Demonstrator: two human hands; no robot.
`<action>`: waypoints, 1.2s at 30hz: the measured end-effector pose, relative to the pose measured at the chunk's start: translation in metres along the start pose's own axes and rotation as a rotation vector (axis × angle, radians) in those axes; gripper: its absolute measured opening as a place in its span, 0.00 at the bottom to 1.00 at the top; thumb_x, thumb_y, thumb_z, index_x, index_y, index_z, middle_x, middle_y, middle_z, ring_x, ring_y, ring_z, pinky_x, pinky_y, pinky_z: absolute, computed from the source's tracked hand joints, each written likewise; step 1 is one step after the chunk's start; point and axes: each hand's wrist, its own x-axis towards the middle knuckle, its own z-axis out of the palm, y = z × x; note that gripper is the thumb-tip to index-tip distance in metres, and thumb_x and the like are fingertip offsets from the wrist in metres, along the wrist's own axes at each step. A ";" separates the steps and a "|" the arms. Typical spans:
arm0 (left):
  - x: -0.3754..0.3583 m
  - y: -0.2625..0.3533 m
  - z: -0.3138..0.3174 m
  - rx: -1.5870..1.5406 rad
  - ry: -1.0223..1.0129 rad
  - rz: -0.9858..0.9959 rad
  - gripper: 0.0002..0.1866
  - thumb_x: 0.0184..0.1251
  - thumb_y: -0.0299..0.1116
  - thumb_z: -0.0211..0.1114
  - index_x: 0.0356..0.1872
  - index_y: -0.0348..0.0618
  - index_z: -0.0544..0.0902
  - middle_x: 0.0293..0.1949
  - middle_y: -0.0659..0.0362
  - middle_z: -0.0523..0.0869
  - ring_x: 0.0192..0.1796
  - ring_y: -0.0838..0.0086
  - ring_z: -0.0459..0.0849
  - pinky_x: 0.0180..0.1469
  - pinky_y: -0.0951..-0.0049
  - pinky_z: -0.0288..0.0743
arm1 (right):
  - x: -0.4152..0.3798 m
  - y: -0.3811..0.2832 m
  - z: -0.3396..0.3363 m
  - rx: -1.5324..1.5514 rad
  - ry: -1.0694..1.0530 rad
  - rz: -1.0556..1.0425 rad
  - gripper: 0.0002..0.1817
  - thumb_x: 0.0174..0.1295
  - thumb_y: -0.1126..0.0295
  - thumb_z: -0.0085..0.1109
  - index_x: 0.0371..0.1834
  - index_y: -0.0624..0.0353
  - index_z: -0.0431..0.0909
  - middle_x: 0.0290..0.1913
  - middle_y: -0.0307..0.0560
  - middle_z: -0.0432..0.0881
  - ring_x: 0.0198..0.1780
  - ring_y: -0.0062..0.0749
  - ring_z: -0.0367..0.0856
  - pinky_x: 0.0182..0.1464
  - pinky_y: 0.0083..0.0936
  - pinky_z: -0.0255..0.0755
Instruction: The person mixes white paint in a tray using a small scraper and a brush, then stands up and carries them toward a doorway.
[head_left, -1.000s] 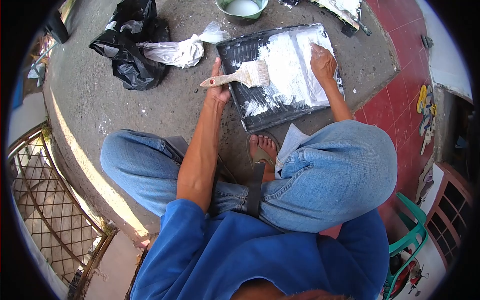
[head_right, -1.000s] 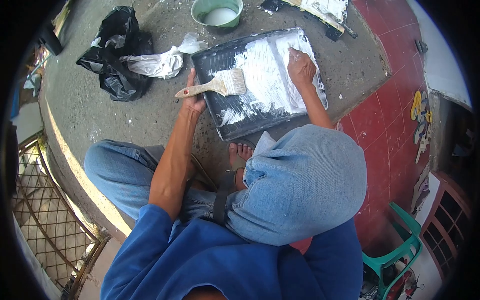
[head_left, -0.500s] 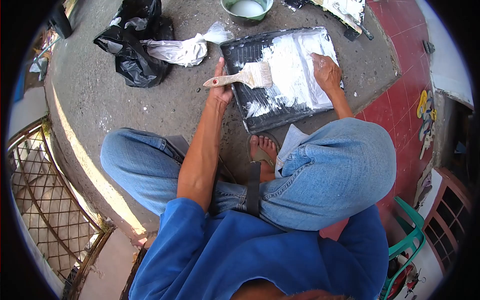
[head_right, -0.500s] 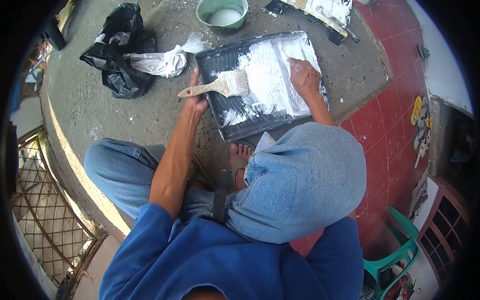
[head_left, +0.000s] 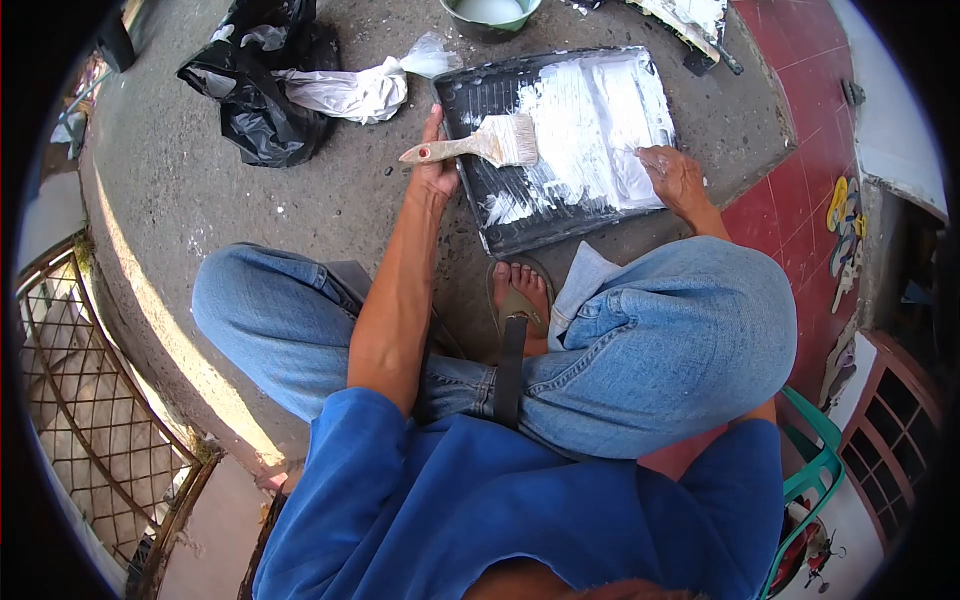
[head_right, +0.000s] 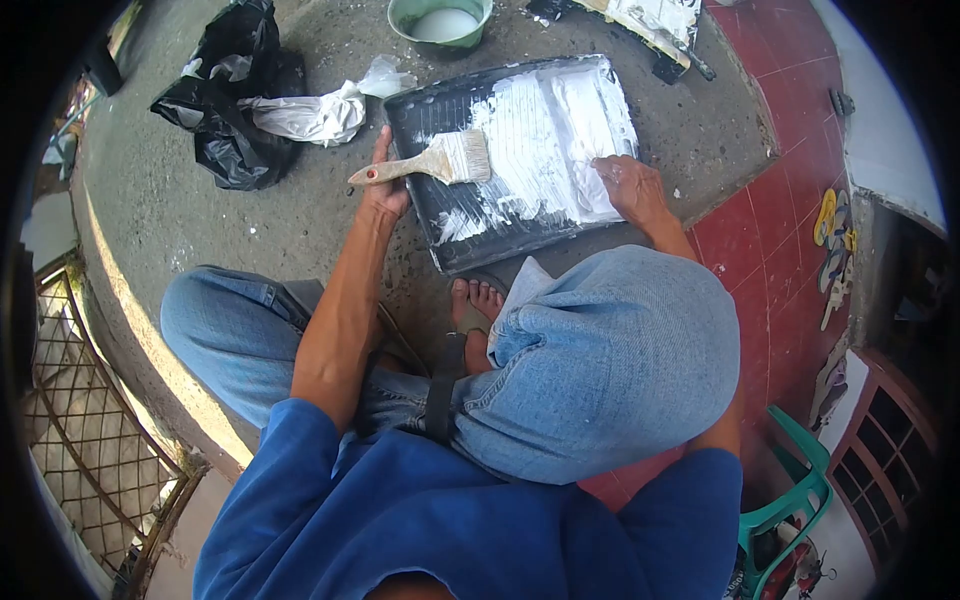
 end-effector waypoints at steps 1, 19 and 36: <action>-0.001 0.000 0.001 -0.007 -0.008 0.000 0.39 0.56 0.61 0.60 0.59 0.38 0.70 0.55 0.50 0.77 0.56 0.62 0.76 0.63 0.59 0.66 | -0.017 0.001 -0.003 0.001 -0.021 -0.001 0.11 0.58 0.72 0.55 0.43 0.54 0.81 0.41 0.47 0.82 0.41 0.42 0.81 0.44 0.33 0.75; 0.007 0.001 -0.002 -0.014 0.013 0.006 0.39 0.55 0.60 0.62 0.58 0.37 0.70 0.56 0.48 0.76 0.56 0.59 0.76 0.62 0.56 0.67 | 0.044 0.005 0.009 0.029 0.117 0.144 0.12 0.60 0.67 0.51 0.43 0.53 0.81 0.43 0.50 0.82 0.43 0.47 0.81 0.47 0.35 0.73; 0.013 0.003 0.014 0.052 -0.046 0.123 0.35 0.55 0.59 0.62 0.57 0.43 0.72 0.54 0.49 0.77 0.54 0.58 0.77 0.60 0.54 0.69 | -0.027 -0.073 0.030 -0.219 -0.105 -0.169 0.08 0.58 0.73 0.47 0.37 0.62 0.75 0.38 0.48 0.78 0.42 0.38 0.77 0.42 0.32 0.73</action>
